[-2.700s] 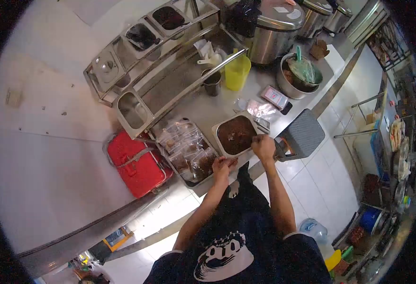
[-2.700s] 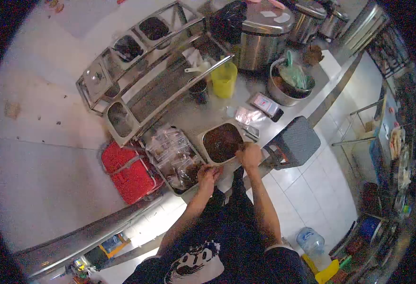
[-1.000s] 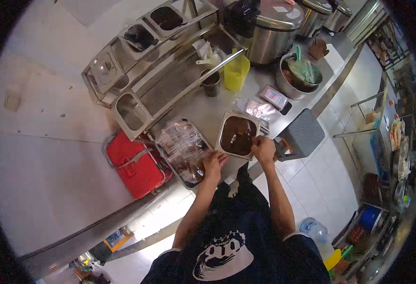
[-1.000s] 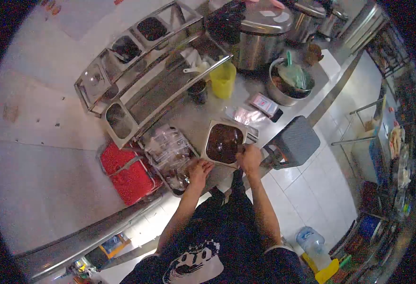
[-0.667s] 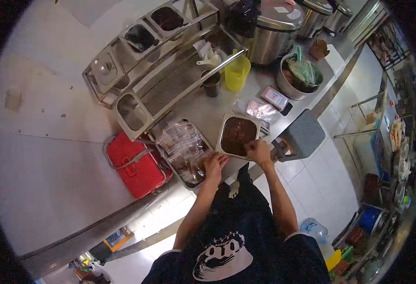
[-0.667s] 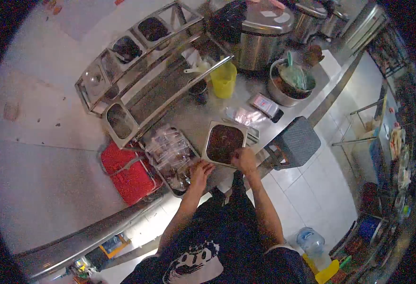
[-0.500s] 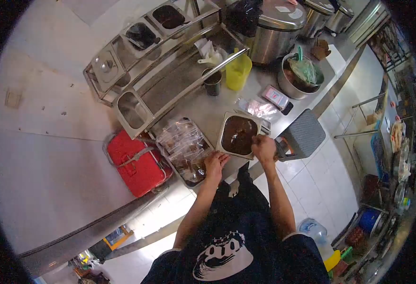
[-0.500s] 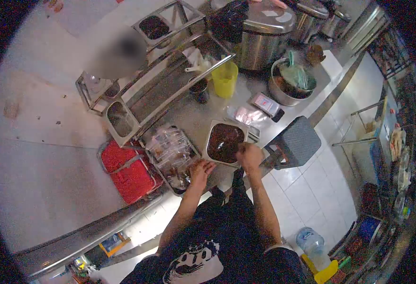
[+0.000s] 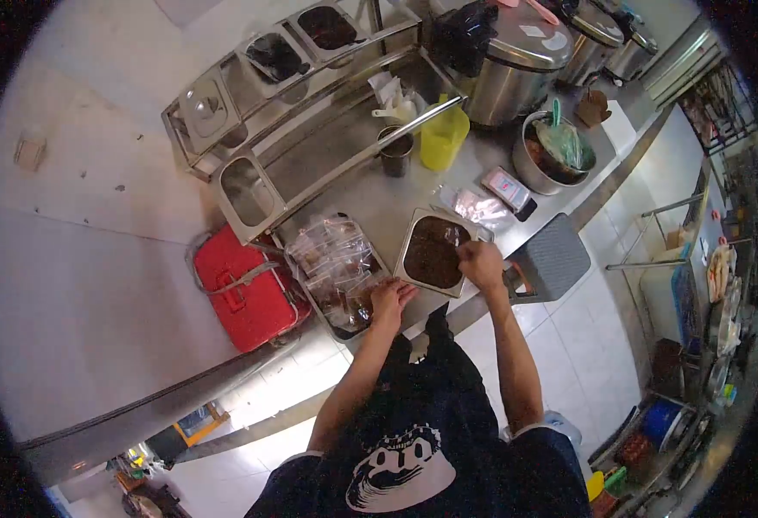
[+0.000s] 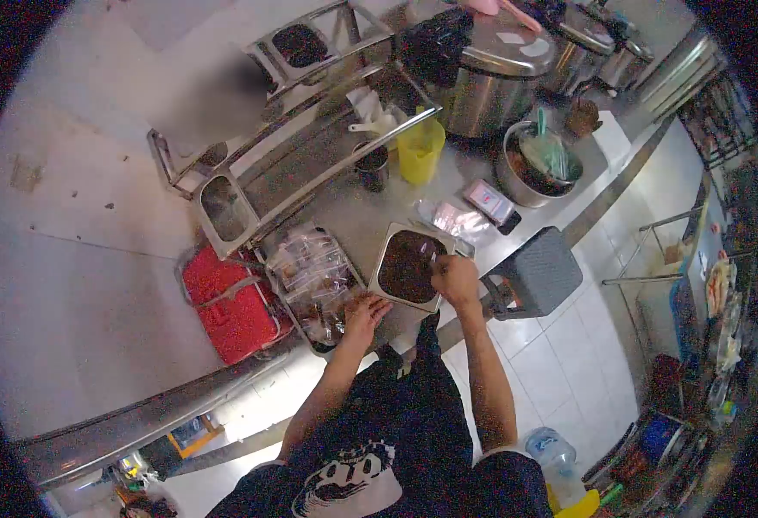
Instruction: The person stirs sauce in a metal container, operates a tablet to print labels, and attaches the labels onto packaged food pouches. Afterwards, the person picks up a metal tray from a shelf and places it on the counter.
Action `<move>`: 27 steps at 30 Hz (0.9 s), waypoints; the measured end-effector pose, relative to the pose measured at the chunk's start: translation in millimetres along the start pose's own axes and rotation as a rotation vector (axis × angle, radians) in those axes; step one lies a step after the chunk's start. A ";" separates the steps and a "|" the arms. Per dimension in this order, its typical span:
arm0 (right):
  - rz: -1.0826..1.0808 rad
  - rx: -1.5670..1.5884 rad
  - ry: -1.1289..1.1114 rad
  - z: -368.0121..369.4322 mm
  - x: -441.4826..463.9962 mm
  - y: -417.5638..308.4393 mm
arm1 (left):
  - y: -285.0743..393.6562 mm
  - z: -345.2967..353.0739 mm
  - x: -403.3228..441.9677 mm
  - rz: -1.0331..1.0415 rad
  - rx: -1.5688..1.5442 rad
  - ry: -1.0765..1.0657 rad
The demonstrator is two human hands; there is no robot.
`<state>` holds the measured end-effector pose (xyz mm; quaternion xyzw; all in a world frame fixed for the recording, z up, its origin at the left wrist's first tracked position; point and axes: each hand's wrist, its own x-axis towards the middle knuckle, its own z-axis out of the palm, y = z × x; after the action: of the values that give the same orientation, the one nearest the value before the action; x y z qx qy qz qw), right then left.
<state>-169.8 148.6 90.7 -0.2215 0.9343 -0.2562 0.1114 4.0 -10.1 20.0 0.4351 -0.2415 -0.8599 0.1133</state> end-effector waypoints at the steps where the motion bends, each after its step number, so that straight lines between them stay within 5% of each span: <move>1: -0.114 -0.145 -0.110 2.6 2.8 2.1 | -0.7 -1.0 1.4 -0.001 0.000 -0.002; 5: -0.144 0.184 -0.139 2.3 20.3 33.2 | -4.4 -7.2 5.2 0.018 -0.025 -0.064; 9: -0.172 -0.054 -0.091 7.6 21.8 34.9 | -4.2 -6.8 7.8 -0.021 -0.036 -0.028; 13: -0.200 0.230 -0.218 -7.0 26.4 32.4 | -3.1 -4.4 7.6 -0.043 -0.018 0.027; 16: -0.152 -0.024 -0.100 -1.4 25.2 34.9 | 0.1 -3.4 2.7 -0.009 -0.010 -0.032; 18: -0.438 0.012 -0.205 7.6 28.4 44.2 | -0.1 -2.9 2.7 -0.009 -0.004 -0.019; 19: -0.437 0.012 -0.203 2.0 29.8 41.6 | -0.5 -2.3 3.2 -0.009 -0.003 -0.021; 21: -0.084 0.153 -0.100 -11.4 29.1 33.3 | -3.6 -6.4 2.5 0.014 -0.044 -0.038; 22: -0.082 0.155 -0.098 -5.4 28.4 38.0 | -4.9 -8.2 4.8 0.013 -0.041 -0.038; 24: -0.462 0.011 -0.151 8.1 27.1 47.9 | -6.0 -6.9 7.5 0.019 -0.010 -0.015; 27: -0.304 0.096 -0.187 -6.7 32.0 44.2 | -2.4 -6.4 7.0 0.007 0.050 -0.065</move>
<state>-215.7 170.4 70.0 -0.3776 0.8622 -0.2929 0.1680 5.0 -12.8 10.7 0.4089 -0.2681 -0.8669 0.0972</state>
